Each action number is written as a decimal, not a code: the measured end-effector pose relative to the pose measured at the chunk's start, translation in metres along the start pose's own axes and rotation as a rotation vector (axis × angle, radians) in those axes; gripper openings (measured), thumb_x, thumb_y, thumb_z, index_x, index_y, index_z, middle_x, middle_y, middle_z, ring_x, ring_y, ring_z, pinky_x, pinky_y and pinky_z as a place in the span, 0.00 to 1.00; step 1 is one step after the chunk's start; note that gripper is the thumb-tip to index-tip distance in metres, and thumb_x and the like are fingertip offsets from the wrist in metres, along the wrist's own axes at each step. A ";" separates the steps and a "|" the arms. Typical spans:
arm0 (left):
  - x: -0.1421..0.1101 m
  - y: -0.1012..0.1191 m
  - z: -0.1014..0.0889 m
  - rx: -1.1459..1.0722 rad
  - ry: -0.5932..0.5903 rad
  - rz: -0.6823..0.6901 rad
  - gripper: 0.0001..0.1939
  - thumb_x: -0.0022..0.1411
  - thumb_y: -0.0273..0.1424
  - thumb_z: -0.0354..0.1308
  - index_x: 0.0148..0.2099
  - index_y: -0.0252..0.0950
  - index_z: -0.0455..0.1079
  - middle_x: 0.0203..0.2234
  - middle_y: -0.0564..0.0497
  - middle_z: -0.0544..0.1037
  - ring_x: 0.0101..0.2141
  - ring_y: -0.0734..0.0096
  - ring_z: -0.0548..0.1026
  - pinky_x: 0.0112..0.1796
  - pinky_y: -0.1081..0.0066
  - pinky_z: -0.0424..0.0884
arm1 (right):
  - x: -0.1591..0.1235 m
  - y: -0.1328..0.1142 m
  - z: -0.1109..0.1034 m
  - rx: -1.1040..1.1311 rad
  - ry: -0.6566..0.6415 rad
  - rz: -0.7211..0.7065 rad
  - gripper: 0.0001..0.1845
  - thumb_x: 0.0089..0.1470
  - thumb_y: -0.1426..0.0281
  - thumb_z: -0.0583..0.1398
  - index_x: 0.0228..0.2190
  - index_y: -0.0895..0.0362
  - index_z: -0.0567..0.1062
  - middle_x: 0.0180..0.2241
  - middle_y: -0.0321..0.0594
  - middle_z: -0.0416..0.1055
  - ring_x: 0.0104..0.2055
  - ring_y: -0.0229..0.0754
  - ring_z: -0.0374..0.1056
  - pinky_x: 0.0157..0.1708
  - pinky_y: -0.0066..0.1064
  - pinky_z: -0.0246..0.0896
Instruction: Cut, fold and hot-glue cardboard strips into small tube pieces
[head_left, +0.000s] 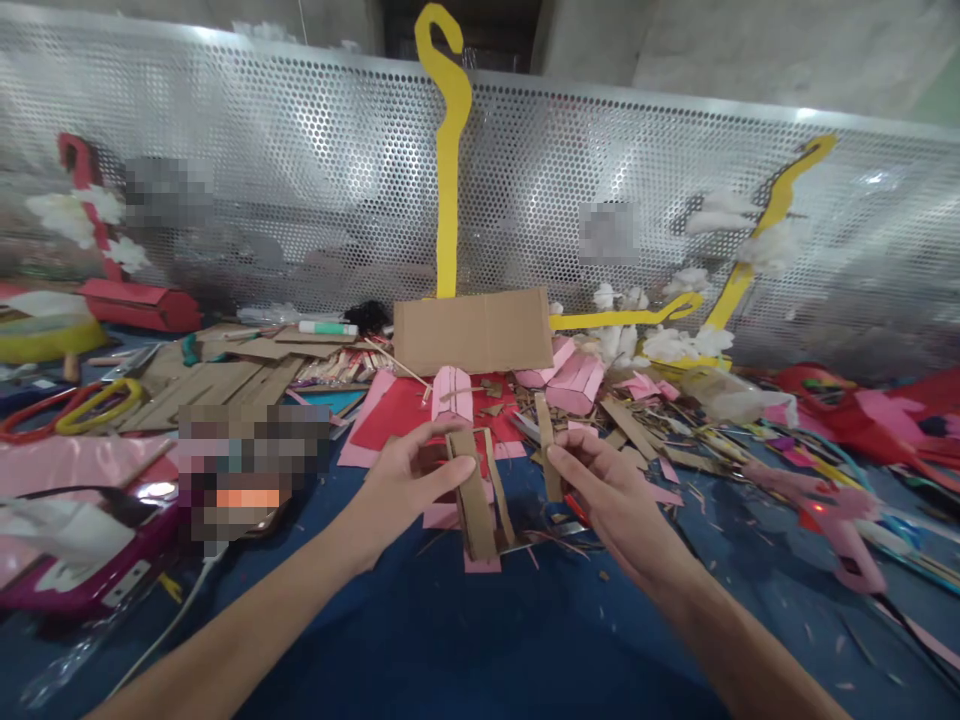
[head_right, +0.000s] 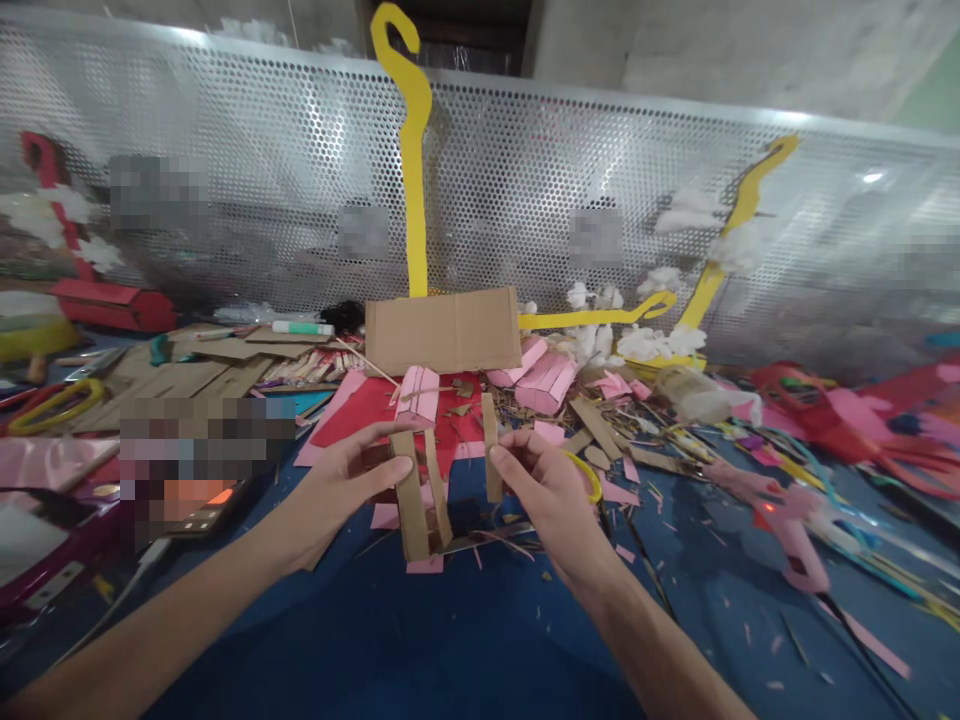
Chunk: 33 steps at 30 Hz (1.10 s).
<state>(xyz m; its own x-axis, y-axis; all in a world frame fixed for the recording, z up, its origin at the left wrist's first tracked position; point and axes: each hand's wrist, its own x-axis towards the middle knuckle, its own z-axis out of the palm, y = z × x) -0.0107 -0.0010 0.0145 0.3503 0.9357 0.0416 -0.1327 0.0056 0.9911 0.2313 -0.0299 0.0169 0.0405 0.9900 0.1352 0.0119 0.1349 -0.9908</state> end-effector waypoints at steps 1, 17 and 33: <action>0.000 0.001 0.000 -0.004 0.000 -0.003 0.26 0.63 0.41 0.70 0.60 0.38 0.73 0.46 0.44 0.83 0.46 0.54 0.83 0.49 0.53 0.79 | -0.001 0.000 0.001 0.006 -0.026 -0.001 0.21 0.55 0.51 0.69 0.35 0.55 0.72 0.29 0.33 0.67 0.29 0.36 0.63 0.30 0.29 0.63; -0.003 -0.006 0.005 0.058 -0.018 -0.084 0.24 0.62 0.43 0.69 0.57 0.40 0.74 0.52 0.41 0.81 0.52 0.50 0.80 0.39 0.60 0.83 | -0.016 0.004 0.022 -0.045 -0.398 0.117 0.23 0.58 0.49 0.68 0.30 0.57 0.72 0.24 0.33 0.74 0.23 0.37 0.74 0.26 0.27 0.64; -0.004 -0.003 0.003 0.098 -0.061 -0.101 0.24 0.62 0.46 0.69 0.56 0.41 0.75 0.50 0.43 0.82 0.51 0.53 0.80 0.39 0.64 0.81 | -0.017 0.007 0.020 -0.086 -0.408 0.113 0.21 0.60 0.53 0.67 0.29 0.57 0.71 0.26 0.32 0.73 0.21 0.32 0.68 0.24 0.26 0.59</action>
<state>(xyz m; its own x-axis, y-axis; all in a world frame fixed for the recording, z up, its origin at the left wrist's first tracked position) -0.0088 -0.0064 0.0120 0.4137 0.9088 -0.0545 -0.0036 0.0615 0.9981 0.2110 -0.0447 0.0079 -0.3519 0.9360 -0.0049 0.1136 0.0375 -0.9928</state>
